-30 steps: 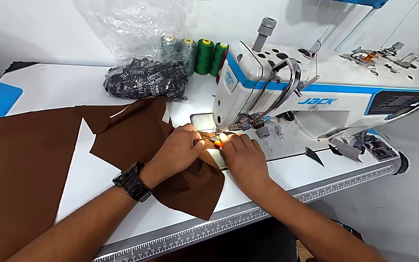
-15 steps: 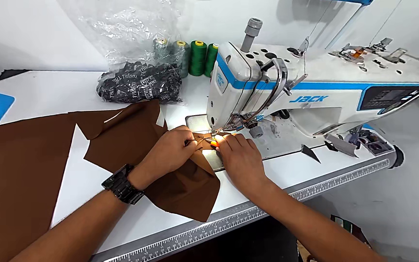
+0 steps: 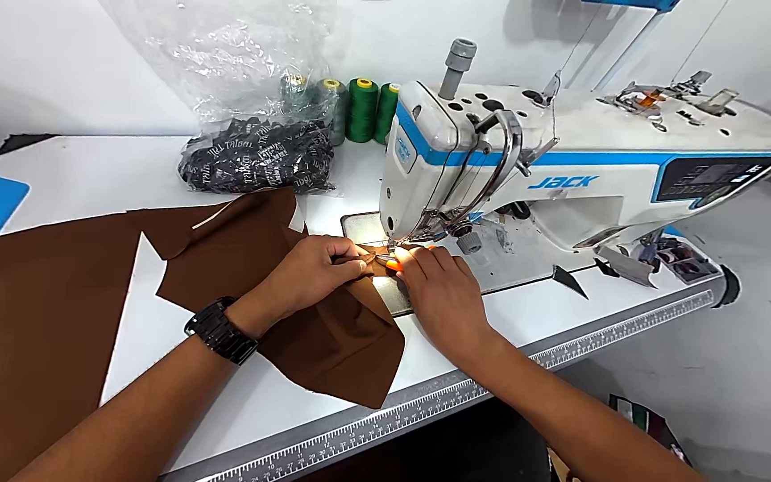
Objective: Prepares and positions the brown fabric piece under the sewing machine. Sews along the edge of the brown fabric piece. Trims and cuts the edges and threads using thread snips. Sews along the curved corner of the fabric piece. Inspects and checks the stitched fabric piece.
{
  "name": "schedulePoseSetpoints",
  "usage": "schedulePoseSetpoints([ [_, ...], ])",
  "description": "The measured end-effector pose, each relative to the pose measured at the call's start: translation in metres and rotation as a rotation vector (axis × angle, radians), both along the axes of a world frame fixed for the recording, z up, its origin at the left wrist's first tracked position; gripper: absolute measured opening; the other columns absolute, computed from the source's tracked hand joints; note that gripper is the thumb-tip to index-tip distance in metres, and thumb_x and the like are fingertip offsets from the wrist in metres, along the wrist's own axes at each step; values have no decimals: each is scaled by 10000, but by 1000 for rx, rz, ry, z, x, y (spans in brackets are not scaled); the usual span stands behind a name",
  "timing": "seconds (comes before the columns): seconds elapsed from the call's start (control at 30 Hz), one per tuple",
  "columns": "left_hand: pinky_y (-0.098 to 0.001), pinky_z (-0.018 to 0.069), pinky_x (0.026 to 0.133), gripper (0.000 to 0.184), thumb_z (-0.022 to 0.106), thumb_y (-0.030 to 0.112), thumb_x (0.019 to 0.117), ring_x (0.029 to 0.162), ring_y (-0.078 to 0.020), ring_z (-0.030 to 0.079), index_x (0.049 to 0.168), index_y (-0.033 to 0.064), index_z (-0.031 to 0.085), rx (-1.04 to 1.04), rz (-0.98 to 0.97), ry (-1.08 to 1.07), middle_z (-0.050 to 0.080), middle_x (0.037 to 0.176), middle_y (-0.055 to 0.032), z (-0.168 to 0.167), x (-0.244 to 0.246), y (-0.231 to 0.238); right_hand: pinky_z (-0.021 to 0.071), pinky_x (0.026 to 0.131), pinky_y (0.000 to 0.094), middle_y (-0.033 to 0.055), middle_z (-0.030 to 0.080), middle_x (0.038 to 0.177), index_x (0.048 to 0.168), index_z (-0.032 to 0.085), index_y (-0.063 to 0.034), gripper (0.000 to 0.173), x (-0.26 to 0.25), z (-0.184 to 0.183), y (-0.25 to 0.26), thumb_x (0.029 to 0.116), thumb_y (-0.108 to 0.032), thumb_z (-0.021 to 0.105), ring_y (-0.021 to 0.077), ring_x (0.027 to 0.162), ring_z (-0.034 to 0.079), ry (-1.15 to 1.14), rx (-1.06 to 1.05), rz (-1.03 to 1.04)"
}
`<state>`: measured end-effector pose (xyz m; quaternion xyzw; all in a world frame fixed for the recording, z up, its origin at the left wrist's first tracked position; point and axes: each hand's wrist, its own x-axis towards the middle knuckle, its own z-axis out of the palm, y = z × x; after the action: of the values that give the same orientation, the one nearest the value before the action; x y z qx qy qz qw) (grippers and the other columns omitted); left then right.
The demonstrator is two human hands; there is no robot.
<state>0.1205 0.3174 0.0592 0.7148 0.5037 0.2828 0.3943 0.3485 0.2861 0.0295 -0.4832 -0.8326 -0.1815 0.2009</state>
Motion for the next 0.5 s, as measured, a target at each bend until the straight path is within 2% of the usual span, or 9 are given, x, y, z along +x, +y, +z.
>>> schedulePoseSetpoints([
  [0.07, -281, 520, 675, 144, 676, 160, 993, 814, -70, 670, 868, 132, 741, 7, 14, -8, 749, 958, 25, 1, 1, -2, 537, 787, 419, 109, 699, 1099, 1159, 723, -53, 246, 0, 0, 0, 1040, -199, 566, 296, 1053, 662, 0, -7, 2],
  [0.23, -302, 540, 770, 153, 673, 164, 992, 918, -64, 685, 856, 145, 739, 11, 12, 6, 756, 1017, 37, -1, 1, -1, 534, 773, 406, 106, 702, 1110, 1148, 724, -61, 228, 0, 0, 1, 1039, -185, 567, 286, 1031, 664, -8, 14, 13],
  [0.5, -301, 531, 745, 163, 665, 162, 992, 883, -57, 671, 850, 160, 745, 24, -33, 27, 747, 987, 59, 1, -3, 0, 540, 769, 412, 104, 704, 1065, 1115, 731, -63, 207, 0, 0, 2, 1027, -170, 577, 287, 1021, 669, 18, 13, 26],
])
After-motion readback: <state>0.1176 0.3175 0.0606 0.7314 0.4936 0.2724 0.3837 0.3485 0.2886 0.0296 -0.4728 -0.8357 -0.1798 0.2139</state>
